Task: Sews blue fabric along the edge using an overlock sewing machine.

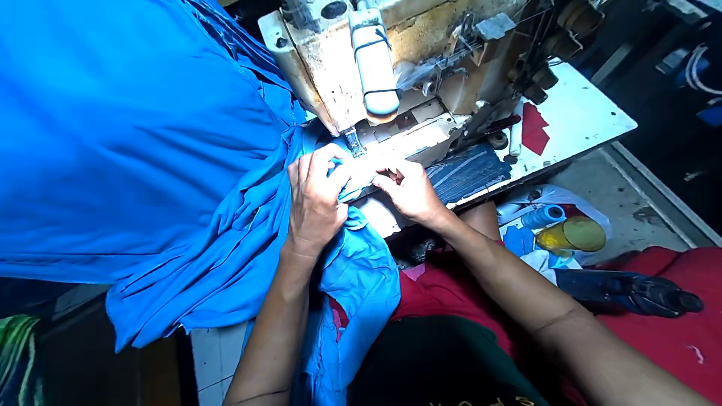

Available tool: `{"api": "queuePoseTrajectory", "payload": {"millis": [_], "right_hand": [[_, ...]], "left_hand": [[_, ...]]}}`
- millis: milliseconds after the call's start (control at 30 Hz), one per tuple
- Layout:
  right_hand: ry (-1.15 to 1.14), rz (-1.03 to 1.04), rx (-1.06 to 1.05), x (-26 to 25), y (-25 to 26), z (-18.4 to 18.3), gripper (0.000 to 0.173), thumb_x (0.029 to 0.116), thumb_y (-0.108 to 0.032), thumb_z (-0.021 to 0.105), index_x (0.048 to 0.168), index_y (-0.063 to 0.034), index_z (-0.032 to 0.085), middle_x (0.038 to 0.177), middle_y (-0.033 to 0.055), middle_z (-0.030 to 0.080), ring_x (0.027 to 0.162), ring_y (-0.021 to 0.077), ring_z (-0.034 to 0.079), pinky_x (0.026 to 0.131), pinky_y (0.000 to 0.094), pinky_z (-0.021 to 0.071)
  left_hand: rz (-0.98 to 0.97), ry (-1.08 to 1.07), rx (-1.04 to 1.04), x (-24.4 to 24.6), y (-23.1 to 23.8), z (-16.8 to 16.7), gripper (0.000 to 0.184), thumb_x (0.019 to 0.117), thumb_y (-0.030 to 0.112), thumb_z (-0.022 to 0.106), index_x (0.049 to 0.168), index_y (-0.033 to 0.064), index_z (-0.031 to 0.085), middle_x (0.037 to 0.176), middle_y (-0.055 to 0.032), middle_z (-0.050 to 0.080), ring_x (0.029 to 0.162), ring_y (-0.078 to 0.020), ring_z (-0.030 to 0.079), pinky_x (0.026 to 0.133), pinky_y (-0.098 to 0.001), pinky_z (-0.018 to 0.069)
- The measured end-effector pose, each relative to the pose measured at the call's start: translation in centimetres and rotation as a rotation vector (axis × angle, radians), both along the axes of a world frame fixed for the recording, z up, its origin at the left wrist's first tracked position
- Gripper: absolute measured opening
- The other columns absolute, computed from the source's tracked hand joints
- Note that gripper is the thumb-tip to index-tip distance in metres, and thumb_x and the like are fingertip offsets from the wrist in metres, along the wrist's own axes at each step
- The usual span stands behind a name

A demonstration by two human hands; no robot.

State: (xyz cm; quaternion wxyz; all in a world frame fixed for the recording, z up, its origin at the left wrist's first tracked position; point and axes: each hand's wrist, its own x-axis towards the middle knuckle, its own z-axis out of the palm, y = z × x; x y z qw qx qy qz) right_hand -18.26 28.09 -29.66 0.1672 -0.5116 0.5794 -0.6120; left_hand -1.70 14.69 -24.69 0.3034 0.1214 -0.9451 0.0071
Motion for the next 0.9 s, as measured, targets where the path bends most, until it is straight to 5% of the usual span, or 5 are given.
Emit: {"api": "queuePoseTrajectory", "payload": {"millis": [200,500,667,767,900], "right_hand": [[0.068,-0.012,-0.141,-1.2,-4.0,-1.2,0.015,0.0955,-0.001,0.065,0.108,-0.0003,0.073,0.102,0.0093,0.074,0.09,0.0116,0.071,0.084,0.0284,0.0597],[0.416,0.247,-0.054,-1.9,-1.2,1.8,0.021,0.0954,-0.002,0.061,0.109,-0.0048,0.076,0.104,0.0079,0.073,0.1,0.016,0.068,0.093,0.0369,0.056],[0.422,0.342,-0.013,-1.1,4.2,1.1,0.015,0.1001,-0.013,0.064,0.108,-0.0077,0.076,0.097,0.0012,0.073,0.091,0.0081,0.069,0.084,0.0308,0.0582],[0.398,0.269,0.004,-0.4,5.4,-1.0,0.016,0.1018,-0.014,0.063,0.109,-0.0073,0.075,0.099,0.0025,0.074,0.093,0.0096,0.07,0.085,0.0317,0.0596],[0.338,0.2,0.0,0.5,6.1,-1.6,0.015,0.1021,-0.012,0.062,0.108,-0.0059,0.075,0.106,0.0042,0.073,0.098,0.0107,0.07,0.087,0.0307,0.0598]], "left_hand": [[0.088,-0.335,0.034,3.7,-1.7,2.3,0.054,0.0886,0.07,0.062,0.095,0.0175,0.076,0.146,-0.0122,0.052,0.133,-0.0397,0.047,0.105,-0.0683,0.0336],[-0.252,0.101,0.376,6.2,3.1,4.7,0.017,0.0899,0.021,0.077,0.086,0.0074,0.067,0.129,-0.0089,0.066,0.129,-0.0276,0.058,0.113,-0.0524,0.044],[-0.14,0.415,0.363,3.7,6.4,-3.4,0.033,0.0819,0.032,0.088,0.092,0.0119,0.065,0.088,-0.0002,0.066,0.089,-0.014,0.064,0.082,-0.0334,0.0541],[0.041,0.319,0.121,1.7,6.4,-7.4,0.062,0.0767,0.055,0.085,0.122,0.0164,0.066,0.122,-0.008,0.061,0.12,-0.0259,0.054,0.109,-0.0481,0.039],[0.155,0.125,0.036,1.6,5.4,-8.8,0.037,0.0867,0.019,0.073,0.124,0.0188,0.07,0.147,-0.0099,0.054,0.139,-0.0326,0.046,0.119,-0.0623,0.0215]]}}
